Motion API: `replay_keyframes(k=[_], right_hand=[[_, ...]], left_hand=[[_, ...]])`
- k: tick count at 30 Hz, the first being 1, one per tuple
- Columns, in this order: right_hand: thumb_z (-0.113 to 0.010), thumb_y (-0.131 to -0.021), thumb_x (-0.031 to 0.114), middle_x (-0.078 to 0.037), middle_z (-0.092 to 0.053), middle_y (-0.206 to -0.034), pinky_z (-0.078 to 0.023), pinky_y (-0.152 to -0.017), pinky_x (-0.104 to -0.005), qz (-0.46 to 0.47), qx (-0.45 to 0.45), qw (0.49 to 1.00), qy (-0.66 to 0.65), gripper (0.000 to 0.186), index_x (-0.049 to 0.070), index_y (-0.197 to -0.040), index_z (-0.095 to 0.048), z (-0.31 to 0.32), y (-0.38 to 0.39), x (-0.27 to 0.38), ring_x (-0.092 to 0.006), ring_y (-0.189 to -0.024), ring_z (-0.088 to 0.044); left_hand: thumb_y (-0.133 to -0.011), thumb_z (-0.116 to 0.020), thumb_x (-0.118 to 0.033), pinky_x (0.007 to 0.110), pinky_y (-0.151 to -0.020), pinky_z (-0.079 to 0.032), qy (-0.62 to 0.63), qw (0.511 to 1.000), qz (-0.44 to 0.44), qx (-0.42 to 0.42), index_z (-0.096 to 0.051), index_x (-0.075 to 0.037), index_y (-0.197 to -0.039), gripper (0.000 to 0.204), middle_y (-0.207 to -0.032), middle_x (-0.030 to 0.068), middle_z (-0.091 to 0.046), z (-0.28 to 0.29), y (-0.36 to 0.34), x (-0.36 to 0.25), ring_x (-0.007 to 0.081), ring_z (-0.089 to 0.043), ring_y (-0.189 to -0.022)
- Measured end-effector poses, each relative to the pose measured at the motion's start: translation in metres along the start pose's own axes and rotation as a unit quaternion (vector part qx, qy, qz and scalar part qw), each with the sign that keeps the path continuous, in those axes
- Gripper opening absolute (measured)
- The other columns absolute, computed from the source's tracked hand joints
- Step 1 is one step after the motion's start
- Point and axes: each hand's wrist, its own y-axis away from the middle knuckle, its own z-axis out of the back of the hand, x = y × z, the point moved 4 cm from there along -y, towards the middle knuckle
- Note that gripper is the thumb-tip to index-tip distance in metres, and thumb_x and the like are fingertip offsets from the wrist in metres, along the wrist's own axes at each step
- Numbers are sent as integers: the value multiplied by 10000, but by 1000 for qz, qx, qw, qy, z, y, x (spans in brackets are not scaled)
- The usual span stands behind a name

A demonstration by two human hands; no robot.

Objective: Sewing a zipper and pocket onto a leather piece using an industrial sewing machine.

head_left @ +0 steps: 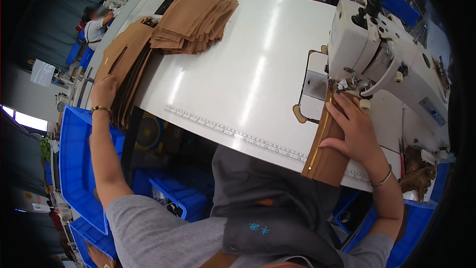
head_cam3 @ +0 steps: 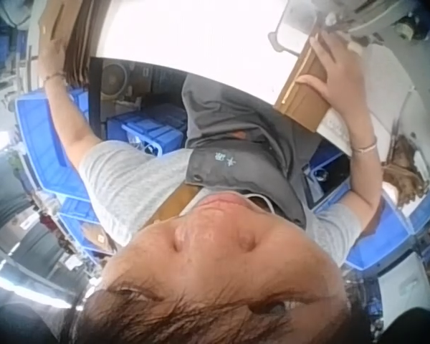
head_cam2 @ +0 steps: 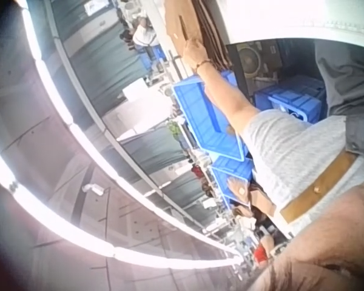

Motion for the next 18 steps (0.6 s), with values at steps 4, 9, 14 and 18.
replay_keyframes(k=[4,9,14,18], right_hand=[[-756,-722,686,-203,-518,-1482,-469,-1037,-478,-4,5,1000,-3,953,28,-1395,-603,-1,0,-1,-384,-1314,-560],[-756,-715,696,-205,-518,-1489,-479,-1011,-475,1,5,1000,12,957,35,-1391,-608,0,0,0,-381,-1314,-566],[-764,-716,697,-220,-511,-1495,-490,-993,-479,-11,19,1000,6,959,49,-1404,-599,0,0,0,-382,-1309,-575],[-768,-719,692,-223,-512,-1492,-490,-993,-478,-6,13,1000,5,955,49,-1404,-598,-1,1,0,-382,-1302,-579]], left_hand=[[-927,-665,-236,460,-866,-581,-17,998,-42,-43,-751,-134,-1178,284,-1165,116,-747,-3,8,-2,347,-717,-1005],[-919,-660,-265,481,-826,-587,-42,998,-37,-3,-718,-117,-1212,333,-1118,138,-753,-11,5,0,360,-728,-941],[-918,-646,-273,494,-804,-585,-81,996,5,31,-682,-116,-1240,360,-1053,160,-752,-15,3,1,377,-723,-907],[-940,-613,-244,498,-786,-583,-57,998,-39,9,-681,-124,-1250,339,-1014,167,-753,-11,9,-9,382,-721,-899]])
